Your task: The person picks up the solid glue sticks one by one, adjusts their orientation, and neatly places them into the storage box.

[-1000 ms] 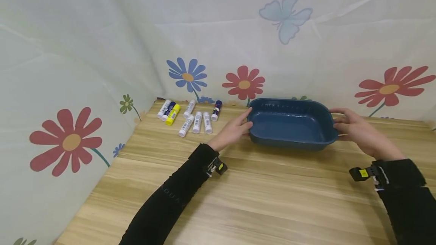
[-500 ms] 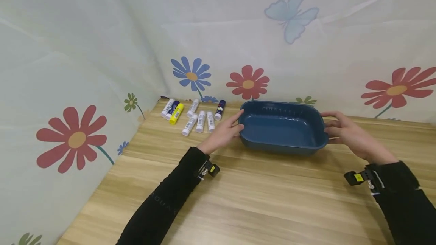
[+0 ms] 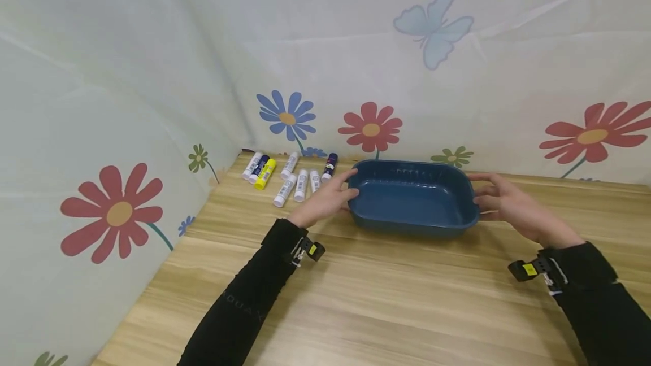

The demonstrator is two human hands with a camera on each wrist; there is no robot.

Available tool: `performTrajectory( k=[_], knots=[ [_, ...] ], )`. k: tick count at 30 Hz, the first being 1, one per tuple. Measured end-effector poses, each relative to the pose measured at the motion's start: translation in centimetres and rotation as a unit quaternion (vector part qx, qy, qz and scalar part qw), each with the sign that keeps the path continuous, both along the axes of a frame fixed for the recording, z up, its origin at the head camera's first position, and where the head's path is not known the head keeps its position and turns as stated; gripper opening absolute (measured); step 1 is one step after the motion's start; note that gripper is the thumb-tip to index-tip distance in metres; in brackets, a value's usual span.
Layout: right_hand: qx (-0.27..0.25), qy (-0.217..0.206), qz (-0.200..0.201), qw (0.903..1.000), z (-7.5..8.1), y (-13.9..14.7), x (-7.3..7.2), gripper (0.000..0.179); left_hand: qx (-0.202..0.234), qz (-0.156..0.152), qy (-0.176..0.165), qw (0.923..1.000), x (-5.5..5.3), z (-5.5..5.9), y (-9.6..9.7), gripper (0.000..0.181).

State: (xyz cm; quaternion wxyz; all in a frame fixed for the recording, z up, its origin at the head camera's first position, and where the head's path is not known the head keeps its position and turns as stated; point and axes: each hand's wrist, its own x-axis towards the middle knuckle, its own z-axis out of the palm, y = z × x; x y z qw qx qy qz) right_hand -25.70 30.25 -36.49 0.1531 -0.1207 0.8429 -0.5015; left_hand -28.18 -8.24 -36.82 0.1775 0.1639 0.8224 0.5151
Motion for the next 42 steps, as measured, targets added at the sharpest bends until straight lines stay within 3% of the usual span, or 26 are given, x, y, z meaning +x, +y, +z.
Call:
performTrajectory(
  k=[4, 9, 16, 25, 35, 42],
  knots=[
    [-0.006, -0.003, 0.002, 1.0, 0.0, -0.4, 0.2, 0.064, 0.006, 0.011, 0.002, 0.9999, 0.0, 0.2, -0.2, 0.062],
    [-0.011, -0.011, 0.016, 0.9997, 0.1, -0.8, 0.3, 0.068, 0.014, 0.001, -0.003, 0.9999, -0.4, 0.3, -0.5, 0.062],
    [-0.004, -0.018, 0.028, 0.9994, 0.1, -1.2, 0.5, 0.064, -0.023, 0.003, -0.008, 0.9997, -0.2, 0.4, -0.6, 0.064],
    [0.0, -0.023, 0.039, 0.999, -0.3, -1.6, 0.6, 0.067, -0.019, 0.014, -0.021, 0.9995, -0.4, -0.2, -0.5, 0.063],
    [-0.033, -0.02, 0.048, 0.9981, -1.9, -0.4, 0.2, 0.067, 0.016, 0.015, -0.047, 0.9987, -1.0, -1.4, -1.0, 0.06],
    [-0.066, -0.033, 0.077, 0.9943, -3.1, 0.4, 0.0, 0.064, 0.012, 0.016, -0.032, 0.9993, -1.3, -1.5, -1.2, 0.06]
  ],
)
